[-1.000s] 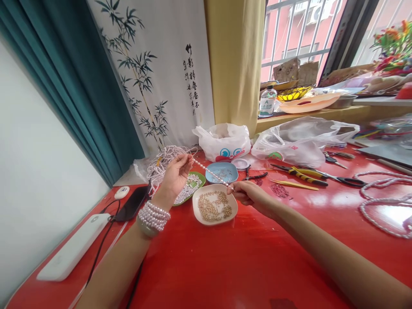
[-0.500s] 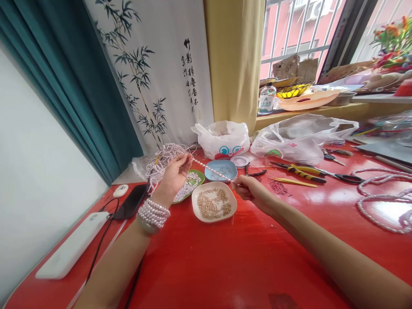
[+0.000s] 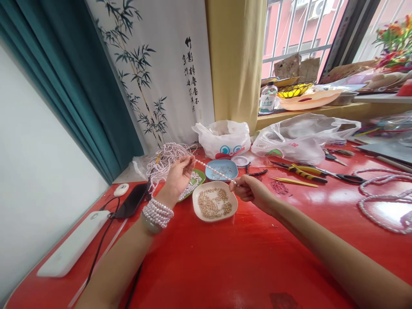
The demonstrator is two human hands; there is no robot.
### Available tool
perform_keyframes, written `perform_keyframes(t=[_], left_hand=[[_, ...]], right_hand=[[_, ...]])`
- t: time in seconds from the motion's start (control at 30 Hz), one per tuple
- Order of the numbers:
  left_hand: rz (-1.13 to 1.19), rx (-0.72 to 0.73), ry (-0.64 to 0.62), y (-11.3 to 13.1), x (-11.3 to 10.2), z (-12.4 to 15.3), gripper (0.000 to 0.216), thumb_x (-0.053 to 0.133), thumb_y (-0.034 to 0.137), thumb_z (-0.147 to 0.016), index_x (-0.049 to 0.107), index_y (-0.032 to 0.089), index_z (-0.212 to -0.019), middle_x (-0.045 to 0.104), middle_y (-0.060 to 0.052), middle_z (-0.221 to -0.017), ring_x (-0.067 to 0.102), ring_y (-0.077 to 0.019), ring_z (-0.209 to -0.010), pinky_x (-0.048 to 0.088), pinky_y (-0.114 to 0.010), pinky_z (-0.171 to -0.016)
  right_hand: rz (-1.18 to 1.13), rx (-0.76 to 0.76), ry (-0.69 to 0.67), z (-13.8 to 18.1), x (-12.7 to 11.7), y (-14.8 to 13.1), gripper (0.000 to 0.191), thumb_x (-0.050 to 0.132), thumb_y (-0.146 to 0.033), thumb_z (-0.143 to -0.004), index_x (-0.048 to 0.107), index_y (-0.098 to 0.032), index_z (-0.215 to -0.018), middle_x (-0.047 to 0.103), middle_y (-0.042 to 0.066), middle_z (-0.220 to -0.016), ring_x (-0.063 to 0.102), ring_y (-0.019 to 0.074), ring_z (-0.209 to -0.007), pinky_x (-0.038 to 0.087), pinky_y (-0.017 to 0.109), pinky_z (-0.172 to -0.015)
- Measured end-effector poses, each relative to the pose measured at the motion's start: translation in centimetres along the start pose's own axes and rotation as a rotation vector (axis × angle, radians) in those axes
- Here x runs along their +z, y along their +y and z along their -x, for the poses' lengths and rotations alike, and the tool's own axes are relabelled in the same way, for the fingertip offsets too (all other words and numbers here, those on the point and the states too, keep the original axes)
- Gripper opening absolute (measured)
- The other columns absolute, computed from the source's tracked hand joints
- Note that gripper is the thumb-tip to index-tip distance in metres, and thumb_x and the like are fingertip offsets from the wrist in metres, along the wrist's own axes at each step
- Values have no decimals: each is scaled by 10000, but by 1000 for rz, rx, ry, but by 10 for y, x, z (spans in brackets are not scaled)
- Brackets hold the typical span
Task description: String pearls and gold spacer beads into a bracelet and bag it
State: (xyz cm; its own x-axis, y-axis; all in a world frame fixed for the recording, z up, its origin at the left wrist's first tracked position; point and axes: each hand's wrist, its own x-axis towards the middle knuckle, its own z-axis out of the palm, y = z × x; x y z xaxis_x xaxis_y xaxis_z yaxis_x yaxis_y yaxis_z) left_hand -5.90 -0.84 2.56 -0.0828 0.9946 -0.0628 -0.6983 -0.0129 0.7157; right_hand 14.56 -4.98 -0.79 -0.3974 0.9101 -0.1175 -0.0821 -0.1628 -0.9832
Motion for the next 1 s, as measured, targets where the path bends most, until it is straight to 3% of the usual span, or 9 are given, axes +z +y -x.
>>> perform_keyframes(t=[0.13, 0.3, 0.5, 0.73, 1.0], left_hand=[[-3, 3, -12, 0, -1, -1, 232, 430, -38, -806, 563, 84, -660, 614, -55, -679, 620, -82, -626, 529, -142, -610], [-25, -19, -50, -2, -1, 1, 205, 459, -41, -791, 568, 75, -662, 614, -57, -671, 617, -84, -607, 529, -143, -590], [-37, -18, -66, -3, -2, 0, 210, 452, -35, -801, 561, 78, -663, 614, -46, -664, 614, -73, -595, 527, -133, -587], [-50, -35, -71, -5, 2, 4, 227, 440, -41, -801, 551, 82, -646, 611, -49, -654, 612, -75, -580, 525, -133, -571], [-60, -50, -69, -6, 3, 5, 233, 433, -37, -806, 551, 85, -647, 607, -47, -650, 613, -76, -587, 523, -134, -577]], right_hand=[[18, -46, 32, 0, 3, 2, 142, 415, -215, -634, 447, -172, -503, 175, -93, -428, 93, 61, -398, 69, 244, -395], [21, -97, 46, -2, 3, 5, 134, 399, -189, -620, 409, -183, -487, 325, -46, -447, 266, 77, -419, 210, 246, -428], [47, -122, 108, -1, 1, 4, 124, 416, -208, -641, 517, -153, -592, 166, -93, -469, 96, 67, -415, 77, 256, -417], [74, -171, 106, -1, 4, 4, 181, 423, -237, -650, 415, -185, -477, 311, -52, -436, 268, 83, -434, 220, 254, -450], [91, -194, 162, -1, 2, 3, 164, 424, -266, -666, 506, -166, -564, 180, -81, -479, 116, 79, -429, 82, 270, -434]])
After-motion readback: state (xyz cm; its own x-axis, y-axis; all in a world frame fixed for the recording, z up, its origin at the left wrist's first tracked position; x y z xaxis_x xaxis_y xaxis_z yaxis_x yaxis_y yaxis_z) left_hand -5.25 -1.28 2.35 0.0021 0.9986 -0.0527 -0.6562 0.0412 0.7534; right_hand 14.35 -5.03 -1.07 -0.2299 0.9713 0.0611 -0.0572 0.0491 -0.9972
